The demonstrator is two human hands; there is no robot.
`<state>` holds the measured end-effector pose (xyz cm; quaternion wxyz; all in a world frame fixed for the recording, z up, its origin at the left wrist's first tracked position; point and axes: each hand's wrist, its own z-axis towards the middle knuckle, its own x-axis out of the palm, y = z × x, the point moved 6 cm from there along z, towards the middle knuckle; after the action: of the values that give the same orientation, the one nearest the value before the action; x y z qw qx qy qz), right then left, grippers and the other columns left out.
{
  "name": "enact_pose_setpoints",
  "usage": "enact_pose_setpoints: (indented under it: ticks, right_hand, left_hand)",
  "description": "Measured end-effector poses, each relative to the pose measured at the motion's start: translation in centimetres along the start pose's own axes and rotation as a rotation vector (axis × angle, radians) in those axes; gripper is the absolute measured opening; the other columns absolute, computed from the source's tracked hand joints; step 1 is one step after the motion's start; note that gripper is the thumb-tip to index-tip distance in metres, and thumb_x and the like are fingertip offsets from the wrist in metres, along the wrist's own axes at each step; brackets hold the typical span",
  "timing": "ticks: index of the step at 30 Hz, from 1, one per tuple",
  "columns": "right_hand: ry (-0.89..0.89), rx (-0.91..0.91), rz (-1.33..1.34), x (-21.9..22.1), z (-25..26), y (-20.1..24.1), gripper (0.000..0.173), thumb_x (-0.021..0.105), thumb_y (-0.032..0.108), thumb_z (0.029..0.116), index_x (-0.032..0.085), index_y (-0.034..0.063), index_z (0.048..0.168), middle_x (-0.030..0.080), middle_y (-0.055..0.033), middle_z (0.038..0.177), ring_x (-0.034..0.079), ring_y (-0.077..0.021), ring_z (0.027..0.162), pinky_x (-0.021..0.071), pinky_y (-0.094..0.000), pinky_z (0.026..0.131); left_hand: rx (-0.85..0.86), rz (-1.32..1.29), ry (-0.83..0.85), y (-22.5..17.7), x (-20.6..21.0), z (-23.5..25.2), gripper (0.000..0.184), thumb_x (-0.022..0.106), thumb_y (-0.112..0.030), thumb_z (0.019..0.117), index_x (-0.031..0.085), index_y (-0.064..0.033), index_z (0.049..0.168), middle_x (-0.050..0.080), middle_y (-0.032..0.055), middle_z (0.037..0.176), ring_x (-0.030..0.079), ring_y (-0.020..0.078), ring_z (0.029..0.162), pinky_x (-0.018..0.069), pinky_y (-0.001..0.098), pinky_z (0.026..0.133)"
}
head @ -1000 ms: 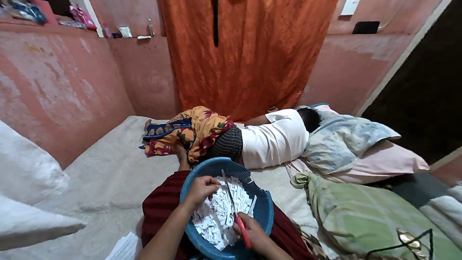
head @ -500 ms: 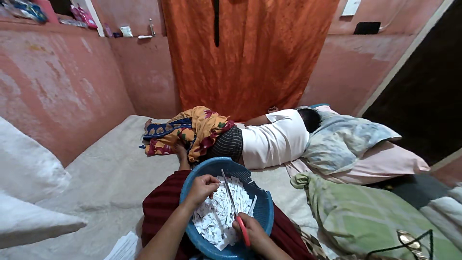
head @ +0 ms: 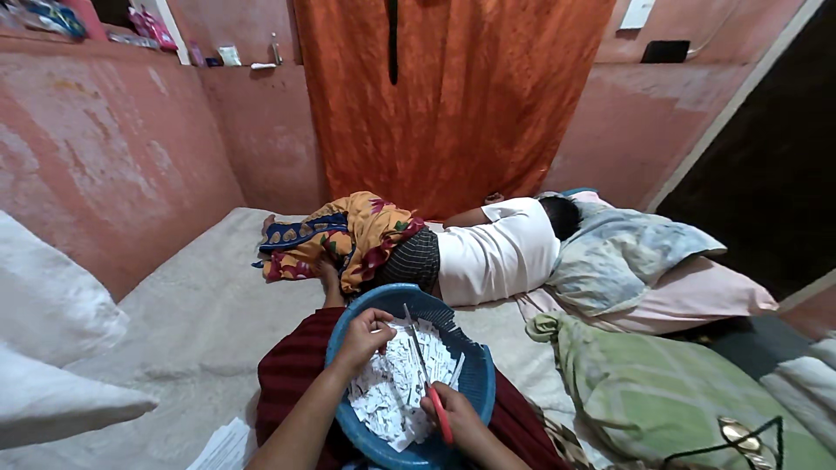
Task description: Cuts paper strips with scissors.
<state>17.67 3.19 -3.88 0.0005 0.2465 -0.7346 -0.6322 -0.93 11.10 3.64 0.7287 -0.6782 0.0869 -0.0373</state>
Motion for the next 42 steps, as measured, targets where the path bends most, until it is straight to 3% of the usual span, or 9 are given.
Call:
enact_pose_setpoints:
  ticks: [4, 7, 10, 16, 19, 24, 31, 39, 42]
  right_hand:
    - [-0.032, -0.016, 0.050, -0.2, -0.2, 0.3, 0.031, 0.057, 0.032, 0.1026, 0.059, 0.0022, 0.098, 0.058, -0.0021, 0.075, 0.059, -0.0103, 0.065, 0.0518, -0.0301, 0.065]
    - [-0.035, -0.022, 0.090, -0.2, -0.4, 0.3, 0.028, 0.059, 0.032, 0.0994, 0.059, 0.0044, 0.096, 0.059, -0.0004, 0.074, 0.060, -0.0093, 0.064, 0.0532, -0.0292, 0.064]
    - [0.013, 0.018, 0.056, 0.0, -0.3, 0.2, 0.033, 0.062, 0.034, 0.0963, 0.058, 0.0023, 0.102, 0.059, -0.0019, 0.077, 0.059, -0.0111, 0.067, 0.0520, -0.0315, 0.066]
    - [0.029, 0.022, 0.031, 0.0, -0.1, 0.0, 0.034, 0.061, 0.037, 0.0969, 0.058, 0.0034, 0.101, 0.057, -0.0017, 0.077, 0.058, -0.0109, 0.067, 0.0510, -0.0315, 0.066]
    - [-0.009, 0.006, 0.069, 0.0, -0.2, 0.0, 0.031, 0.061, 0.036, 0.0961, 0.058, 0.0047, 0.099, 0.057, 0.0000, 0.074, 0.058, -0.0094, 0.064, 0.0512, -0.0297, 0.064]
    - [0.019, 0.034, 0.047, 0.0, -0.1, 0.0, 0.037, 0.060, 0.038, 0.0975, 0.057, 0.0025, 0.105, 0.059, -0.0023, 0.079, 0.061, -0.0111, 0.069, 0.0529, -0.0311, 0.067]
    - [0.030, 0.011, 0.022, 0.1, 0.0, -0.1, 0.035, 0.059, 0.039, 0.0984, 0.058, 0.0036, 0.101, 0.057, -0.0016, 0.077, 0.058, -0.0107, 0.067, 0.0510, -0.0317, 0.065]
    - [0.001, -0.036, 0.043, 0.0, -0.2, 0.1, 0.032, 0.055, 0.034, 0.1014, 0.059, 0.0024, 0.097, 0.059, -0.0020, 0.075, 0.060, -0.0110, 0.065, 0.0528, -0.0316, 0.065]
    - [0.009, -0.033, 0.068, 0.0, -0.2, 0.1, 0.030, 0.059, 0.034, 0.0974, 0.059, 0.0036, 0.097, 0.059, -0.0009, 0.074, 0.060, -0.0101, 0.064, 0.0531, -0.0309, 0.064]
  left_hand:
    - [0.044, -0.051, -0.069, -0.1, -0.7, 0.0, 0.017, 0.064, 0.002, 0.0925, 0.061, 0.0028, 0.109, 0.064, -0.0006, 0.076, 0.058, 0.0050, 0.057, 0.0523, 0.0217, 0.057]
    - [0.070, -0.057, -0.106, -0.2, -1.1, 0.0, 0.012, 0.064, 0.003, 0.0924, 0.062, 0.0016, 0.104, 0.063, -0.0010, 0.076, 0.057, 0.0046, 0.057, 0.0512, 0.0205, 0.056]
    - [0.083, -0.067, -0.114, -0.2, -1.1, 0.0, 0.011, 0.065, 0.002, 0.0920, 0.063, 0.0007, 0.102, 0.064, -0.0012, 0.076, 0.057, 0.0042, 0.058, 0.0509, 0.0202, 0.056]
    - [0.084, -0.007, -0.011, 0.0, -0.3, 0.0, 0.011, 0.067, 0.000, 0.0917, 0.064, 0.0007, 0.102, 0.065, -0.0008, 0.081, 0.059, 0.0046, 0.062, 0.0519, 0.0215, 0.059]
    - [0.124, -0.025, -0.062, -0.2, -0.5, 0.0, 0.010, 0.066, 0.001, 0.0919, 0.063, 0.0006, 0.102, 0.066, -0.0004, 0.082, 0.060, 0.0049, 0.063, 0.0530, 0.0215, 0.060]
    - [0.195, -0.107, -0.193, -0.6, -1.4, -0.1, 0.010, 0.065, 0.003, 0.0924, 0.062, 0.0008, 0.102, 0.066, -0.0005, 0.081, 0.061, 0.0050, 0.063, 0.0540, 0.0210, 0.060]
    - [0.150, 0.000, -0.023, -0.4, -0.4, -0.1, 0.011, 0.066, -0.001, 0.0922, 0.064, 0.0015, 0.102, 0.067, 0.0007, 0.085, 0.062, 0.0057, 0.066, 0.0548, 0.0233, 0.063]
    - [0.160, -0.051, -0.071, -0.4, -0.7, -0.1, 0.008, 0.066, 0.001, 0.0915, 0.064, 0.0002, 0.099, 0.067, -0.0010, 0.081, 0.061, 0.0045, 0.063, 0.0540, 0.0216, 0.061]
    - [0.162, -0.064, -0.098, -0.5, -0.9, -0.1, 0.009, 0.066, 0.002, 0.0922, 0.063, 0.0000, 0.100, 0.066, -0.0006, 0.081, 0.061, 0.0052, 0.064, 0.0544, 0.0219, 0.061]
